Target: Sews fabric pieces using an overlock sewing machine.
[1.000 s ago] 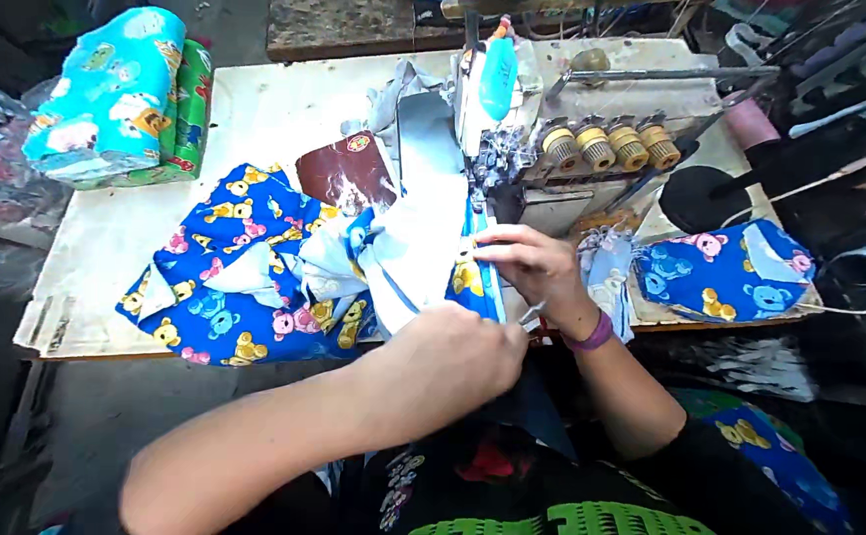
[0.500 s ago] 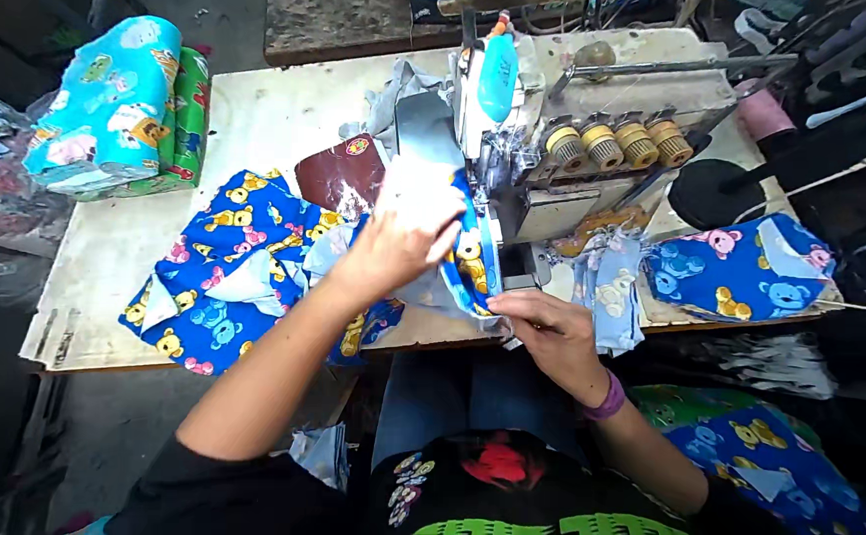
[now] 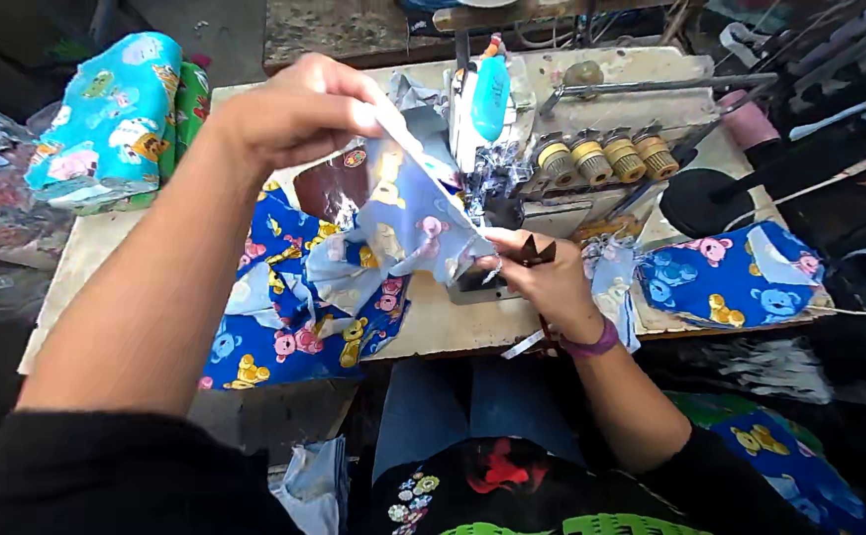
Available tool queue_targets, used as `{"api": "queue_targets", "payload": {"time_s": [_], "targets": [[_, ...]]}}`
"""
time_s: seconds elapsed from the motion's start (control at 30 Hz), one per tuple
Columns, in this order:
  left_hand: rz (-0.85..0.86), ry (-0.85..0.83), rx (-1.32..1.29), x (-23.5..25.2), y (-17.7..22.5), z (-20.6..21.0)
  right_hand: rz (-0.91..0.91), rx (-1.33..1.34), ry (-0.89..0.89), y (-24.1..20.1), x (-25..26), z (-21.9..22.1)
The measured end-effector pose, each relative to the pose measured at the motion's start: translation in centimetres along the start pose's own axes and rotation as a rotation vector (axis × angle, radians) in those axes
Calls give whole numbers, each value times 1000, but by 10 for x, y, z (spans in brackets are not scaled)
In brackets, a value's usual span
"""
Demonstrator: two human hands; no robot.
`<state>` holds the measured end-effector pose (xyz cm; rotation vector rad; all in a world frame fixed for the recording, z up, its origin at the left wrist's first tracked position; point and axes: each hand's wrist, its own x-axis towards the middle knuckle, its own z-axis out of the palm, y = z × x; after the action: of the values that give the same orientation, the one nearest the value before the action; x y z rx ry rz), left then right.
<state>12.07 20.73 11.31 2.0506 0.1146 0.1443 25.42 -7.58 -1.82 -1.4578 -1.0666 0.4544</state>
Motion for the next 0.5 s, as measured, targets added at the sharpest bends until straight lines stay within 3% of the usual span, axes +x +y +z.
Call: {"api": "queue_targets", "payload": {"time_s": [0.03,0.07,0.17,0.2,0.27,0.33,0.5], "targets": [[30,-77,-130,-11,13,0,-29,-22,-3,1,0,0],[31,-155,-82,-22,29,3,-70,-42,-4,3,0,0],[38,-220,687,-56,70,51,-199,-71,-26,8,-2,0],[93,-206,821,-70,77,80,-237,-73,-35,9,-3,-1],[290,-216,871,-91,75,138,-335,-100,-64,13,-5,-2],[379,-229,838,-93,61,171,-426,-171,-74,17,-11,-3],[387,-180,699,-86,35,179,-383,-386,-150,0,-50,-9]]}}
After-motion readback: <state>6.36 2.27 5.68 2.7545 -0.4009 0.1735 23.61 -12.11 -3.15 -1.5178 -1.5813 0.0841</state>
